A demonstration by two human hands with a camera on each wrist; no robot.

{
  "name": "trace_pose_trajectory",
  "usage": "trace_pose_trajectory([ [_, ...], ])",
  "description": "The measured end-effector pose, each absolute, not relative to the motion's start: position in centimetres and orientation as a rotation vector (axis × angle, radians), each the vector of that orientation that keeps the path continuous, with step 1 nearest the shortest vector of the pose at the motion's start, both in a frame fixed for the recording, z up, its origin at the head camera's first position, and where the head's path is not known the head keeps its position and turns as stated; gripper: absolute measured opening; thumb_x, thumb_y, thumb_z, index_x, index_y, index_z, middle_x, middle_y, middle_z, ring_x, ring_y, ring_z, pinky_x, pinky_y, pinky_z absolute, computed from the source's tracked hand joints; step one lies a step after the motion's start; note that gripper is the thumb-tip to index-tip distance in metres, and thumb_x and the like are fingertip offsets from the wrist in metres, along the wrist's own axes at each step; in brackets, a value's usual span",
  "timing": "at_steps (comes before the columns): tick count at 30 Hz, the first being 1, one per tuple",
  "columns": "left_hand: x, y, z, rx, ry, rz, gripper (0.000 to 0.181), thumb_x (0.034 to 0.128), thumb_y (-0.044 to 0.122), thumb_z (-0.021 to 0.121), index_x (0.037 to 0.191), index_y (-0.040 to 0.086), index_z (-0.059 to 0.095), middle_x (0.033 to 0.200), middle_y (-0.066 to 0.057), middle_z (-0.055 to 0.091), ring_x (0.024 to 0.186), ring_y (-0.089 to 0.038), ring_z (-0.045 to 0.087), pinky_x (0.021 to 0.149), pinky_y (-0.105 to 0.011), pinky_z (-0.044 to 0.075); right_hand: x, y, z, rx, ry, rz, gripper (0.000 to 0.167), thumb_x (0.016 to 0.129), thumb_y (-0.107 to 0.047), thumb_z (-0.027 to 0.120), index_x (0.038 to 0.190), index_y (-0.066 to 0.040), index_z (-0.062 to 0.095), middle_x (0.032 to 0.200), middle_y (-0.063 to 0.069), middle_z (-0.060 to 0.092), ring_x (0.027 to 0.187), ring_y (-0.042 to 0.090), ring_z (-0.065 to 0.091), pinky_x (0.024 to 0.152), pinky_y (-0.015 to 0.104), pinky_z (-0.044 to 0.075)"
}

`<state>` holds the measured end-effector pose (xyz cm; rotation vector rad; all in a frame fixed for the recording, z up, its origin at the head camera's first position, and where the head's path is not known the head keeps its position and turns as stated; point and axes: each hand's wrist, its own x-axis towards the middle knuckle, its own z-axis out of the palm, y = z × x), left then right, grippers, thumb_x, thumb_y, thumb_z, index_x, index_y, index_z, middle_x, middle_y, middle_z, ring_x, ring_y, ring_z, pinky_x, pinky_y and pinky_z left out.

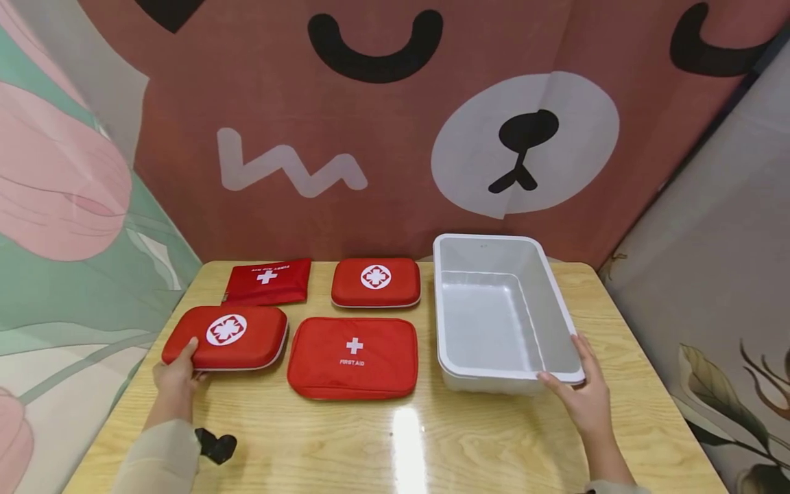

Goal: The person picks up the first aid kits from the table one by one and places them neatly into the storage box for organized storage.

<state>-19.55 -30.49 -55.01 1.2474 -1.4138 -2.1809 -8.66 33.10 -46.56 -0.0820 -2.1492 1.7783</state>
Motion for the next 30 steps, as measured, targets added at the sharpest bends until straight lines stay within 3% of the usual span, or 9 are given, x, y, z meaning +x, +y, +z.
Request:
trace_pose_trajectory([
  [11,-20.5,-30.5,-55.3,1.154,-1.475,-2.169,0.104,0.0520,0.049,0.073,0.135,0.023,0.016,0.126,-0.006,0.035,0.093,-0.015,0.054,0.071,-0.029,0.047,-8.6,32.9,-46.4,-0.090,-2.180,1.726,0.075,0.073,0.013,0.058,0.136,-0.009,0.024,0.143,0.001,0.011,0.122,0.008,0.018,0.087,0.005,0.027],
  [16,-20.9,-30.6,-55.3,1.109,-1.449,-2.160,0.100,0.0519,0.047,0.075,0.133,0.021,0.023,0.120,-0.006,0.041,0.080,-0.011,0.058,0.061,-0.028,0.050,-8.6,32.7,-46.5,-0.088,-2.173,1.740,0.075,0.073,0.014,0.058,0.136,-0.009,0.025,0.143,0.002,0.011,0.122,0.008,0.019,0.085,0.005,0.028],
  [21,-20.1,-28.6,-51.5,1.117,-1.462,-2.216,0.090,0.0637,0.040,0.072,0.134,0.015,0.021,0.109,-0.001,0.046,0.074,-0.009,0.058,0.061,-0.030,0.050,-8.6,32.8,-46.3,-0.108,-2.231,1.662,0.075,0.074,0.012,0.059,0.136,-0.011,0.024,0.143,0.000,0.012,0.123,0.007,0.017,0.087,0.005,0.026],
  [24,-19.2,-26.5,-48.5,1.145,-1.511,-2.220,0.084,0.0723,0.038,0.065,0.135,0.012,0.016,0.112,-0.002,0.044,0.075,-0.007,0.057,0.067,-0.030,0.049,-8.6,32.9,-46.2,-0.093,-2.216,1.682,0.075,0.074,0.013,0.058,0.136,-0.010,0.024,0.143,-0.001,0.012,0.122,0.007,0.017,0.086,0.005,0.027],
  [27,-18.6,-24.8,-46.7,1.175,-1.562,-2.173,0.080,0.0757,0.040,0.060,0.135,0.008,0.016,0.116,-0.005,0.042,0.075,-0.005,0.055,0.072,-0.030,0.047,-8.6,32.9,-46.2,-0.074,-2.178,1.735,0.075,0.073,0.014,0.058,0.136,-0.009,0.024,0.143,0.000,0.012,0.122,0.008,0.018,0.084,0.004,0.029],
  [30,-18.6,-24.6,-47.1,1.109,-1.538,-2.199,0.077,0.0747,0.038,0.063,0.132,0.008,0.022,0.109,-0.004,0.049,0.073,-0.007,0.057,0.068,-0.033,0.048,-8.5,32.9,-46.3,-0.065,-2.153,1.771,0.075,0.073,0.014,0.058,0.136,-0.009,0.024,0.142,-0.001,0.012,0.121,0.009,0.020,0.083,0.004,0.030],
])
